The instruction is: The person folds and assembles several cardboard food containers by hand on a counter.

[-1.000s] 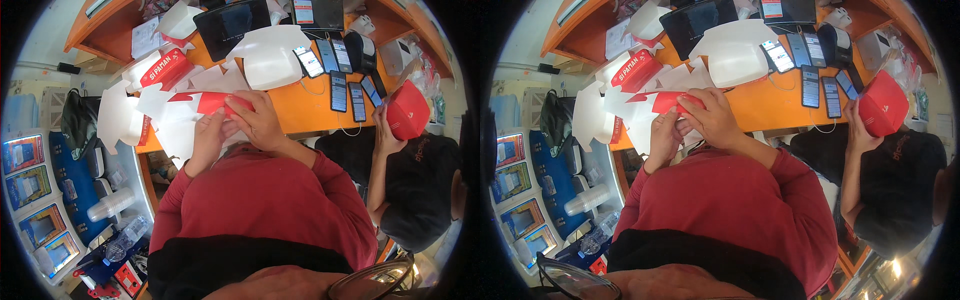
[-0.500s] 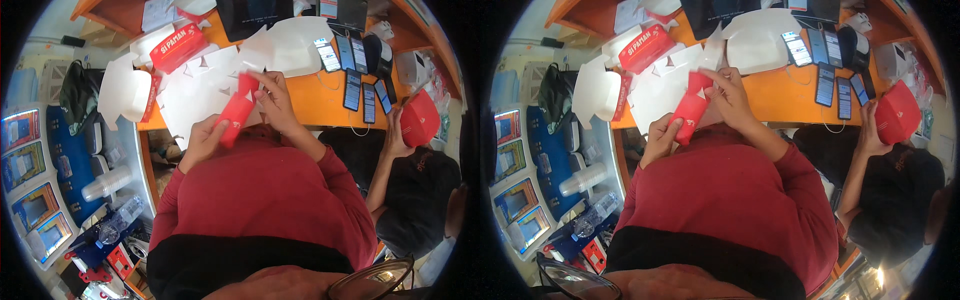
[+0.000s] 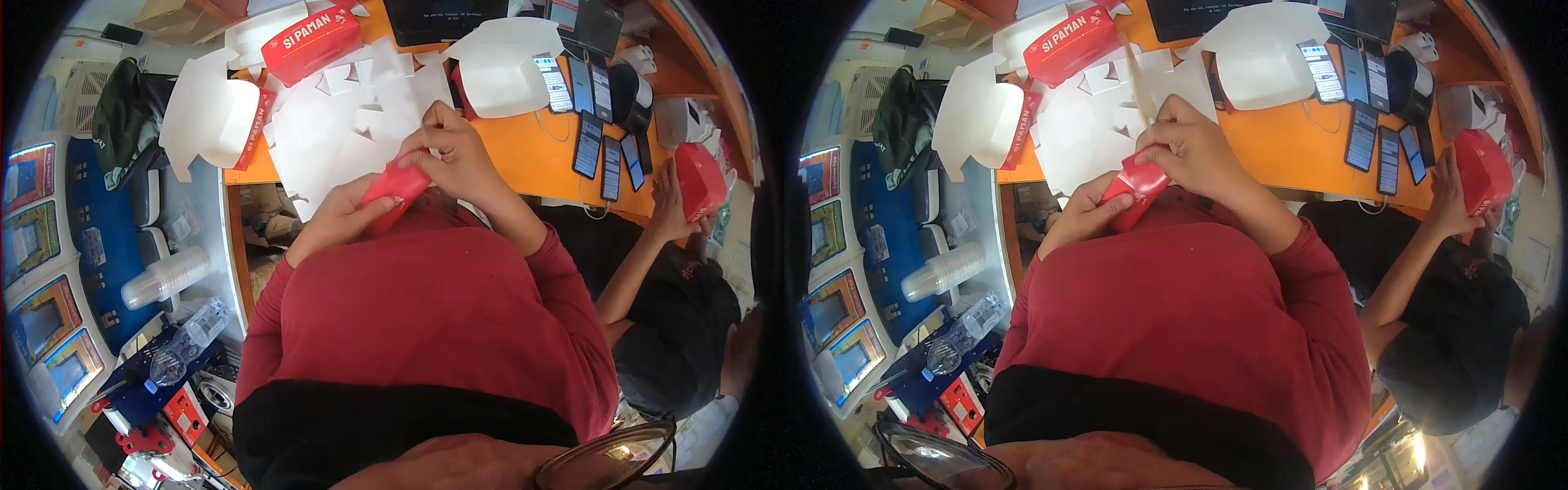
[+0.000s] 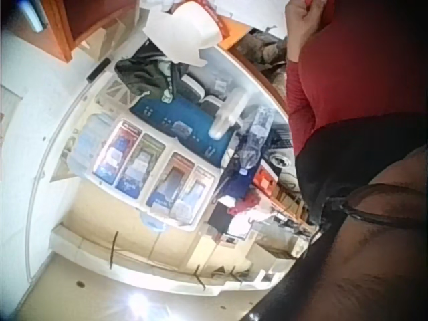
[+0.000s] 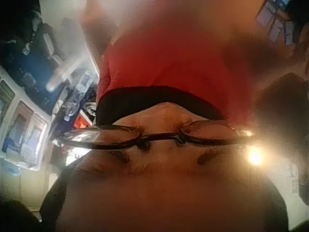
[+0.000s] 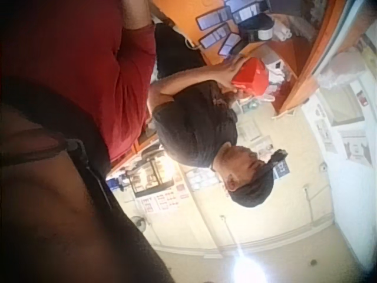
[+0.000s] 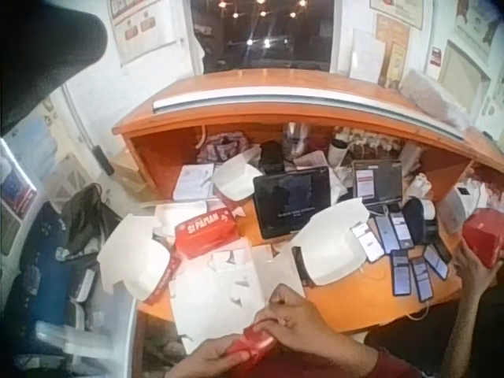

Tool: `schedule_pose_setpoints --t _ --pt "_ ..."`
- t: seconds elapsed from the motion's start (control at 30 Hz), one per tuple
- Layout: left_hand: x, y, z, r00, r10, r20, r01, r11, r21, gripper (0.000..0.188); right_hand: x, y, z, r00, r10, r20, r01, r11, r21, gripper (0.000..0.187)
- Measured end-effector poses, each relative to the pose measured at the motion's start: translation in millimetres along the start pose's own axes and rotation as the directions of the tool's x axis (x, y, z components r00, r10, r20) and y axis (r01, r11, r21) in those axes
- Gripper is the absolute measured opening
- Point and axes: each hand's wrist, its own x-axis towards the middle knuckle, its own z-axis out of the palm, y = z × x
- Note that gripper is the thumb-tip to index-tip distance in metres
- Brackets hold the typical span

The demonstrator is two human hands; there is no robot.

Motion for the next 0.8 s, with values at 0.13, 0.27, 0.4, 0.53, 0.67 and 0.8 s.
schedule_pose_setpoints --t 0.13,0.27,0.4,0.53,0.67,0.8 --pt "-2.4 -11.6 -3.3 0.999 -0.022 0.027 0.026 0.982 -0.185 0.033 -2.7 -18.3 -3.6 0.981 0.024 0.19 -0.013 0.998 -0.059 0.009" --pt "-4.4 -6.1 -7.9 0.988 0.036 0.153 -0.04 0.999 0.025 0.035 -3.8 -23.4 -4.7 0.958 0.071 0.278 -0.055 0.996 -0.063 0.007" --pt "-4.9 5.0 -7.7 0.992 0.063 0.11 -0.083 0.977 0.195 0.04 -9.7 -24.9 -1.1 0.983 0.042 0.178 -0.04 0.999 -0.016 0.015" --pt "11.3 -2.0 -3.2 0.954 0.266 -0.141 -0.206 0.918 0.339 0.043 -16.5 -24.2 16.6 0.922 0.216 -0.32 -0.227 0.974 0.005 0.046" --pt "22.0 12.3 12.7 0.945 0.322 0.057 -0.307 0.816 0.489 0.042 -22.4 -5.8 38.9 0.89 0.455 -0.023 -0.341 0.7 0.628 0.064" --pt "18.3 20.8 -15.5 0.694 0.714 -0.086 -0.263 0.363 0.894 0.042 -23.5 7.5 12.6 0.908 0.417 -0.027 -0.336 0.767 0.547 0.058"
